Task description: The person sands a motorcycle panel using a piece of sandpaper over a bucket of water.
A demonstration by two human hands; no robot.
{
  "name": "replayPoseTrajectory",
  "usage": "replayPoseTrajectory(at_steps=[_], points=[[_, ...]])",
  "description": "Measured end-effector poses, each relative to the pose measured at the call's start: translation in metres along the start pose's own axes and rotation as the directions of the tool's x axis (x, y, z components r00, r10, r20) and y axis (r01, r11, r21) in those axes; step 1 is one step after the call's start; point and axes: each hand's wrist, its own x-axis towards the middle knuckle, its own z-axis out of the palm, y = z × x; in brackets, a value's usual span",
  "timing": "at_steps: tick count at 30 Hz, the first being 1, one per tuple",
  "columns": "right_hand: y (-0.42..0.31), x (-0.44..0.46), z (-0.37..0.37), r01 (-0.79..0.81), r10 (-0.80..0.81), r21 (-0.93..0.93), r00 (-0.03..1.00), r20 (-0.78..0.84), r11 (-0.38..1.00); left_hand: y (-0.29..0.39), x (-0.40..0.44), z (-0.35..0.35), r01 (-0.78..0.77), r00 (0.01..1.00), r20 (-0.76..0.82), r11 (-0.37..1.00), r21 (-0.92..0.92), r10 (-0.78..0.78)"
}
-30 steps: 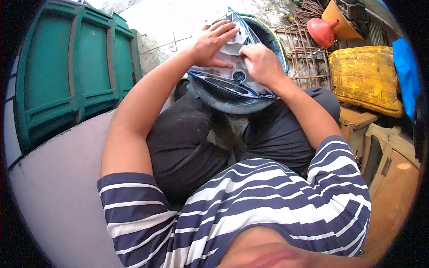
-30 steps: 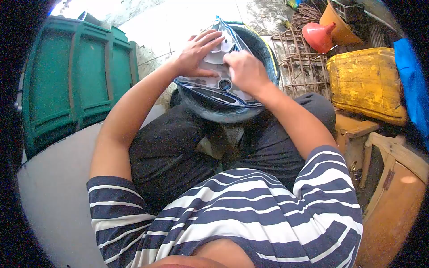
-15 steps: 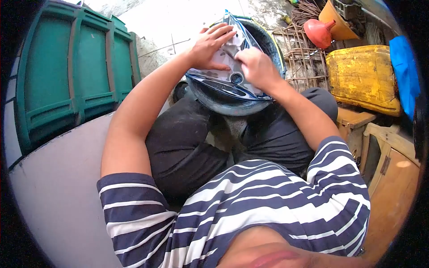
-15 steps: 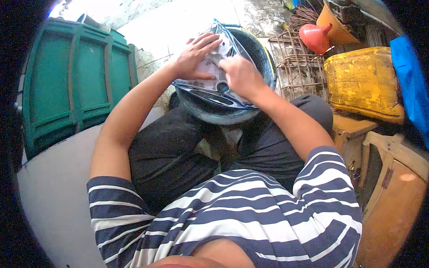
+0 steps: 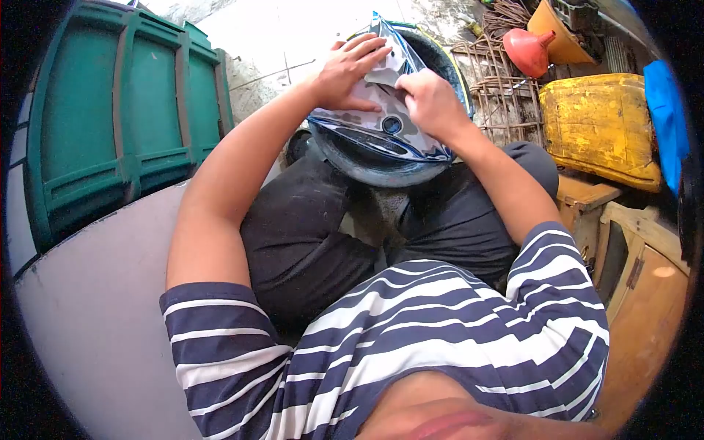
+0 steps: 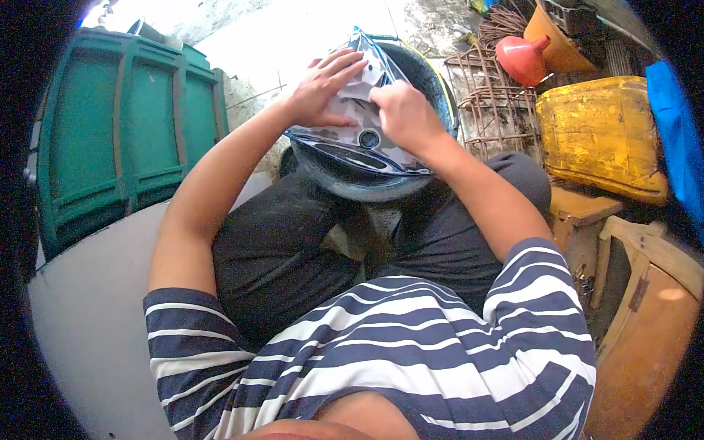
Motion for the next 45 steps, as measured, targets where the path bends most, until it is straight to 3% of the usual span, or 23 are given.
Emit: replayPoseTrajectory(at_steps=[7, 9, 11, 15, 19, 23, 24, 30, 37, 38, 45], points=[[-0.006, -0.004, 0.007, 0.139, -0.140, 0.038, 0.990, 0.026, 0.990, 0.000, 0.000, -0.003, 0.022, 0.999, 0.040, 1.000, -0.011, -0.022], [0.004, 0.000, 0.004, 0.094, -0.093, 0.067, 0.996, -0.007, 0.993, 0.000, 0.001, -0.001, 0.004, 1.000, 0.015, 1.000, -0.020, -0.004], [0.010, 0.002, -0.001, 0.001, -0.002, -0.030, 1.000, -0.028, 1.000, 0.000, 0.000, 0.000, 0.013, 1.000, 0.019, 1.000, -0.019, -0.013], [-0.006, -0.003, 0.005, 0.128, -0.129, 0.024, 0.991, 0.032, 0.992, -0.002, 0.001, 0.000, 0.019, 1.000, 0.025, 1.000, -0.025, -0.018], [-0.007, -0.002, 0.003, 0.054, -0.061, 0.113, 0.996, 0.059, 0.992, -0.001, 0.001, -0.001, 0.009, 1.000, 0.011, 1.000, -0.020, -0.008], [0.010, 0.000, 0.002, 0.025, -0.025, 0.006, 1.000, -0.009, 1.000, -0.002, 0.000, 0.001, 0.008, 1.000, 0.001, 0.999, -0.039, -0.008], [0.003, 0.001, 0.001, 0.108, -0.109, 0.013, 0.994, 0.014, 0.994, -0.002, 0.001, 0.001, 0.010, 1.000, 0.009, 0.999, -0.034, -0.009], [0.009, 0.003, -0.002, 0.038, -0.038, -0.040, 0.999, 0.007, 0.998, 0.002, 0.001, -0.003, 0.025, 0.999, 0.030, 1.000, -0.017, -0.025], [0.001, 0.000, 0.001, 0.087, -0.087, 0.054, 0.996, 0.011, 0.995, -0.002, 0.000, 0.000, 0.020, 0.999, 0.030, 1.000, -0.020, -0.019], [0.007, 0.002, -0.002, 0.031, -0.031, -0.014, 0.999, 0.011, 0.999, 0.000, 0.000, 0.000, 0.011, 1.000, 0.012, 1.000, 0.008, -0.011], [-0.002, 0.000, 0.001, 0.095, -0.096, 0.058, 0.995, 0.013, 0.994, -0.002, 0.000, -0.001, 0.017, 0.999, 0.035, 1.000, -0.013, -0.017]])
